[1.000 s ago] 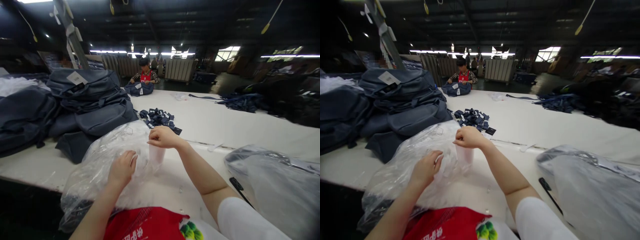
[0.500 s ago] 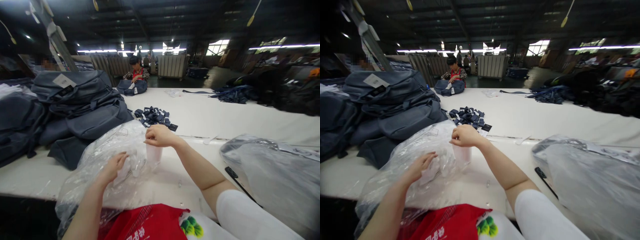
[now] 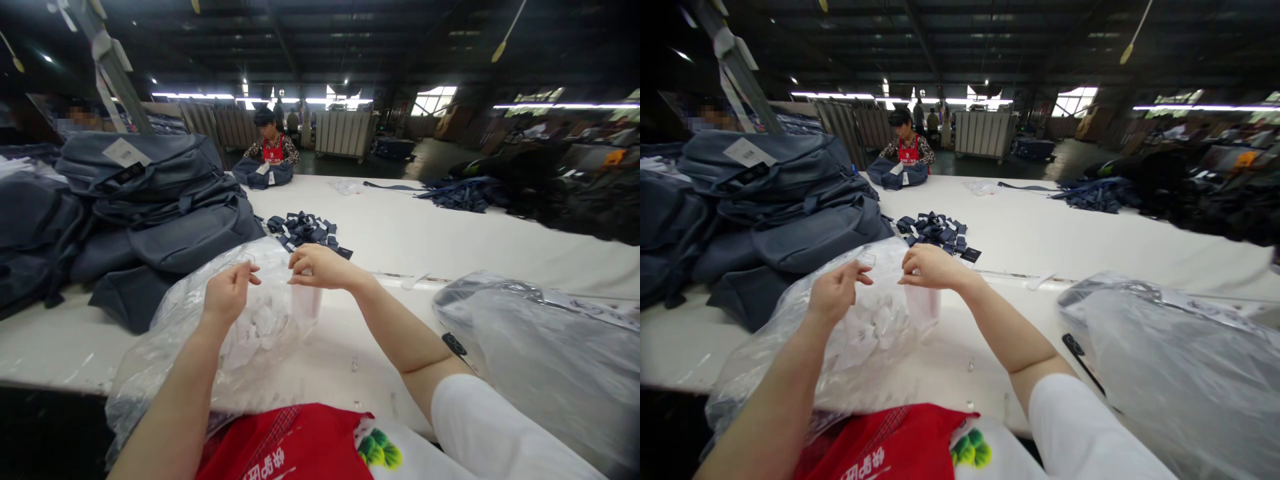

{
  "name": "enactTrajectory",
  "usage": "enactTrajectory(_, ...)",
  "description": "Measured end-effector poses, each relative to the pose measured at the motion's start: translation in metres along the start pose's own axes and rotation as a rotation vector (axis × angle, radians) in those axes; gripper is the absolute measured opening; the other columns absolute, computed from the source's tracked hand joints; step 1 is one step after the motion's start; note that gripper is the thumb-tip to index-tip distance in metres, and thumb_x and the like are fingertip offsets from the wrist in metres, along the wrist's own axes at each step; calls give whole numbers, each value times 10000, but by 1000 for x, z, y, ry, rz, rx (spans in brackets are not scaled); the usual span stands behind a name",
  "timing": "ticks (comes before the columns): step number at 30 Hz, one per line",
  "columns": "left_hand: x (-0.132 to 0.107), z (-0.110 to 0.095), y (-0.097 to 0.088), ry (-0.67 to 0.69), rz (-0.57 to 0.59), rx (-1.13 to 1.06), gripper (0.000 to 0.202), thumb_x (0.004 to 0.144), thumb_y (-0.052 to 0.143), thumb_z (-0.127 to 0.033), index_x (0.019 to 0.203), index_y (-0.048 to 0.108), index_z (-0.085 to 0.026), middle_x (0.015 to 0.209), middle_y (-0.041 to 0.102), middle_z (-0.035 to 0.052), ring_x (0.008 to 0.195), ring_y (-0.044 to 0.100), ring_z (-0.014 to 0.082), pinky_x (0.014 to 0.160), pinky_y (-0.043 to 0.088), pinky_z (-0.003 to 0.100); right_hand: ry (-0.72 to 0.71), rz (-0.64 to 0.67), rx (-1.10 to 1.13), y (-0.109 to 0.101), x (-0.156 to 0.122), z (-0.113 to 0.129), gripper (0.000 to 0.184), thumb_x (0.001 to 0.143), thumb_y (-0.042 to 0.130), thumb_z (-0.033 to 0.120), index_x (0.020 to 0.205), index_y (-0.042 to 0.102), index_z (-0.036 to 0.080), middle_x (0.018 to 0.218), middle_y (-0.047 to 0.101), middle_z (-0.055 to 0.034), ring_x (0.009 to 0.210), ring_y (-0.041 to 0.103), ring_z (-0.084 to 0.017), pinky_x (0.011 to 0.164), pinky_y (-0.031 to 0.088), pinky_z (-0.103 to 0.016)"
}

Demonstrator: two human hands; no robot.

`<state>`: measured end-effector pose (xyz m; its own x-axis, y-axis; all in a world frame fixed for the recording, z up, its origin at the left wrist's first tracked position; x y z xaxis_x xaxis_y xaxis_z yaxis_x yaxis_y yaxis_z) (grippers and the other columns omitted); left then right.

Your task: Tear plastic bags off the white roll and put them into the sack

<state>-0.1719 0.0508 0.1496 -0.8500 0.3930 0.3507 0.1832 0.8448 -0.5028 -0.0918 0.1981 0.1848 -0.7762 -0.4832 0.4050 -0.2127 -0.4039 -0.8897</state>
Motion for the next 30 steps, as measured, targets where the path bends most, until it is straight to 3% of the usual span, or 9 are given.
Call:
enactTrajectory(3, 17, -14, -13, -124, 103, -354, 799, 902, 128, -682, 981, 677, -106, 851, 741, 158, 450, 517, 138, 435, 389, 278, 0, -11, 41, -2, -4, 0, 191, 878, 706, 334, 758, 745, 190, 1048, 709, -73, 974, 616, -199, 916, 459, -338)
enactTrajectory(6, 13, -46, -27, -69, 56, -526, 617, 872, 400, -658, 1042, 647, -120, 962, 726, 123, 658, 614, 146, 549, 466, 249, 4, -61, 36, -5, -7, 4, 175, 866, 719, 326, 750, 742, 197, 1111, 686, -85, 1038, 603, -213, 957, 457, -366)
enactTrajectory(9, -15, -71, 19, 94, 287, -162, 450, 783, 657, -502, 1090, 654, -172, 1042, 715, 67, 897, 645, 204, 757, 516, 306, -1, -128, 47, -9, -14, 13, 111, 842, 744, 300, 770, 744, 216, 1157, 667, -82, 1116, 582, -226, 1003, 447, -395)
enactTrajectory(12, -42, -51, 81, 124, 455, 156, 416, 726, 729, -400, 1086, 667, -200, 1063, 715, 63, 973, 637, 249, 854, 476, 351, -7, -173, 76, -9, -23, 21, 63, 838, 746, 296, 812, 750, 239, 1204, 652, -77, 1220, 532, -242, 1054, 417, -428)
enactTrajectory(16, -48, -13, 121, 62, 428, 233, 195, 849, 561, -304, 743, 679, -192, 729, 690, 35, 694, 614, 191, 662, 396, 291, 16, -208, 104, -15, -37, 25, 97, 834, 748, 337, 829, 741, 241, 1285, 620, -78, 1319, 452, -269, 1115, 353, -465)
enactTrajectory(20, -46, 2, 125, 4, 359, 231, 350, 860, 562, -407, 581, 600, -198, 531, 556, -22, 525, 487, 136, 552, 289, 267, 154, -457, 185, -45, -63, 15, 164, 889, 671, 327, 1014, 688, 223, 1232, 644, -113, 1200, 553, -257, 1055, 419, -451)
enactTrajectory(23, -47, 5, 121, -34, 293, 208, 380, 818, 607, -500, 587, 588, -199, 552, 551, -33, 542, 471, 124, 548, 281, 252, 372, -629, 238, -51, -91, 1, 154, 913, 613, 343, 911, 661, 197, 939, 700, -79, 891, 648, -204, 819, 518, -351)
enactTrajectory(27, -48, 4, 125, -31, 262, 202, 381, 776, 635, -471, 531, 530, -198, 537, 512, -25, 552, 429, 129, 560, 242, 271, 628, -432, 193, -13, -101, -10, 247, 773, 750, 412, 796, 630, 198, 744, 669, -15, 675, 612, -173, 648, 483, -301)
enactTrajectory(30, -51, -3, 132, -10, 295, 196, 257, 757, 626, -355, 559, 579, -197, 571, 547, -14, 587, 457, 133, 574, 258, 274, 623, -263, 244, 15, -92, -6, 178, 764, 739, 347, 726, 621, 219, 725, 673, -5, 654, 609, -173, 609, 460, -288)
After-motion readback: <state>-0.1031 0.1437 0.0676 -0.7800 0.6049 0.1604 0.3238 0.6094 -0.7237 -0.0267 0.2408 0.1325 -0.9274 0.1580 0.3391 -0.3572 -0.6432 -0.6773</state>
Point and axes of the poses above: each hand's wrist, its own x-axis towards the middle knuckle, its own y-axis out of the palm, z = x × y, the point moved 10 cm from there along x, towards the middle knuckle
